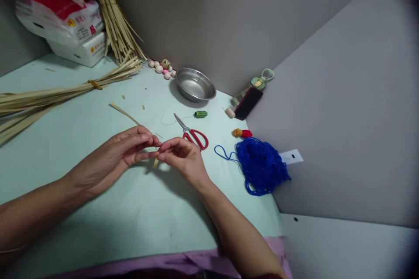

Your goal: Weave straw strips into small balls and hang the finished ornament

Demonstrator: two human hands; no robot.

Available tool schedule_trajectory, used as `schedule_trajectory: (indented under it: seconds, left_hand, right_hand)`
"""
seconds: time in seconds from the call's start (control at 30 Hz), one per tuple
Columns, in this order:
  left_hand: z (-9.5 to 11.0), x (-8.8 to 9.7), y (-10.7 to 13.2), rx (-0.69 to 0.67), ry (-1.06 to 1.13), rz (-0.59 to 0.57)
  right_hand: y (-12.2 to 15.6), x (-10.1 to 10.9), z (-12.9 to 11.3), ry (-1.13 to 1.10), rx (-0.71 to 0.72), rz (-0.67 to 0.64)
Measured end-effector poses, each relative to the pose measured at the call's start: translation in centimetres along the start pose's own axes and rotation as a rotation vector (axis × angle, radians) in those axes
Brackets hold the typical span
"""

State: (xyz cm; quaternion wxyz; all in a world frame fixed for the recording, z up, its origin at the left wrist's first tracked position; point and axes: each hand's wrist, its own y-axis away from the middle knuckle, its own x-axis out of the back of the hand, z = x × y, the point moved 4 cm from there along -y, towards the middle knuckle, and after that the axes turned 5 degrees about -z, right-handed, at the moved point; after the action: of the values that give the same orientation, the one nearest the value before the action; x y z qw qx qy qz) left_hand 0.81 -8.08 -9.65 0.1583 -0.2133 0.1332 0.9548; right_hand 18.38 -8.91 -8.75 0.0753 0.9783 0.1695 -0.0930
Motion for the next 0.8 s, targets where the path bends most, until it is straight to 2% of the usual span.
schedule_trajectory:
  seconds: [0.3, 0.57, 0.7, 0.8]
  left_hand:
    - [0.3, -0.3, 0.5, 0.054, -0.052, 0.019]
    - [-0.1, -0.7, 0.6, 0.073, -0.097, -0.015]
    - [-0.3, -0.1, 0.4, 0.053, -0.131, 0.017]
    - [-0.4, 0.5, 0.1, 0.018, -0.284, 0.028]
  right_hand:
    - [-0.1, 0.8, 0.1, -0.046, -0.063, -0.055]
    - [0.1, 0.6, -0.2, 0.014, -0.021, -0.098]
    - [0.0, 0.9, -0.1, 0.065, -0.019, -0.066]
    - [-0.1, 1.1, -0.3, 0.073, -0.003, -0.026]
